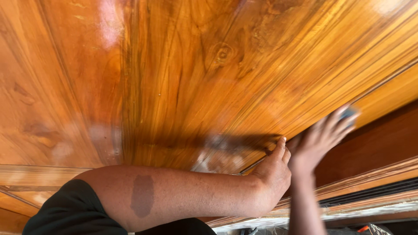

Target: The person polishes the wood surface and hardware of a door using a cloth and a white liquid.

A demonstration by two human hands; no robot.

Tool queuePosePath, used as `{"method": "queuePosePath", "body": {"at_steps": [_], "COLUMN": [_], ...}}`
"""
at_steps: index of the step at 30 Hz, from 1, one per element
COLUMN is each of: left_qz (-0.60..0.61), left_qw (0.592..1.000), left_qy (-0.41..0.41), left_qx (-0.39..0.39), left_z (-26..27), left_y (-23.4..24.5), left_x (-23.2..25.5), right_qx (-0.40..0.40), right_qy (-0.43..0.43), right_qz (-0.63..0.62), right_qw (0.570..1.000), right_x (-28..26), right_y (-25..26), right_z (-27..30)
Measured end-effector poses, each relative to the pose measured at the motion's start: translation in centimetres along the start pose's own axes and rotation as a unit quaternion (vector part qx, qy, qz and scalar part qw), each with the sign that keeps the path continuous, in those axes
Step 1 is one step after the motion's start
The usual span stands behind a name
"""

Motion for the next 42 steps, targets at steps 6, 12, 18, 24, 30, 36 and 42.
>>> {"method": "queuePosePath", "body": {"at_steps": [6,12,18,24,30,36,42], "left_qz": [-0.104,-0.167,-0.197,-0.199,-0.172,-0.187,-0.265], "left_qw": [0.982,0.979,0.942,0.957,0.974,0.975,0.912], "left_qy": [0.156,0.106,0.270,0.205,-0.045,0.040,0.310], "left_qx": [0.007,-0.058,-0.013,-0.045,-0.143,-0.116,-0.048], "left_z": [-4.5,-8.6,-13.2,-8.7,-1.6,-9.1,-17.3], "left_y": [-4.1,-9.5,-8.5,-6.0,-2.9,-9.4,-14.8], "left_x": [0.7,2.7,1.9,0.7,0.0,1.2,1.8], "right_qx": [-0.273,-0.331,-0.296,-0.321,-0.393,-0.420,-0.413], "right_qy": [-0.217,-0.458,-0.498,-0.502,-0.492,-0.491,-0.491], "right_qz": [-0.135,-0.350,-0.419,-0.429,-0.428,-0.431,-0.441], "right_qw": [0.927,0.747,0.699,0.679,0.649,0.630,0.627], "right_x": [-0.1,-0.5,1.3,-2.6,-2.2,-1.0,0.4], "right_y": [-4.3,-4.5,-2.6,-1.4,-3.4,-4.5,-5.8], "right_z": [11.5,14.7,12.3,11.2,17.9,21.1,17.5]}}
Point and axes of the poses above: each hand's wrist, its own z-axis away from the middle knuckle, its own y-axis out of the back of the hand, x = y × z, the point moved 7 cm from there along -z, towards the middle knuckle, and after that the axes turned 12 degrees about -y, right-handed, at the moved point
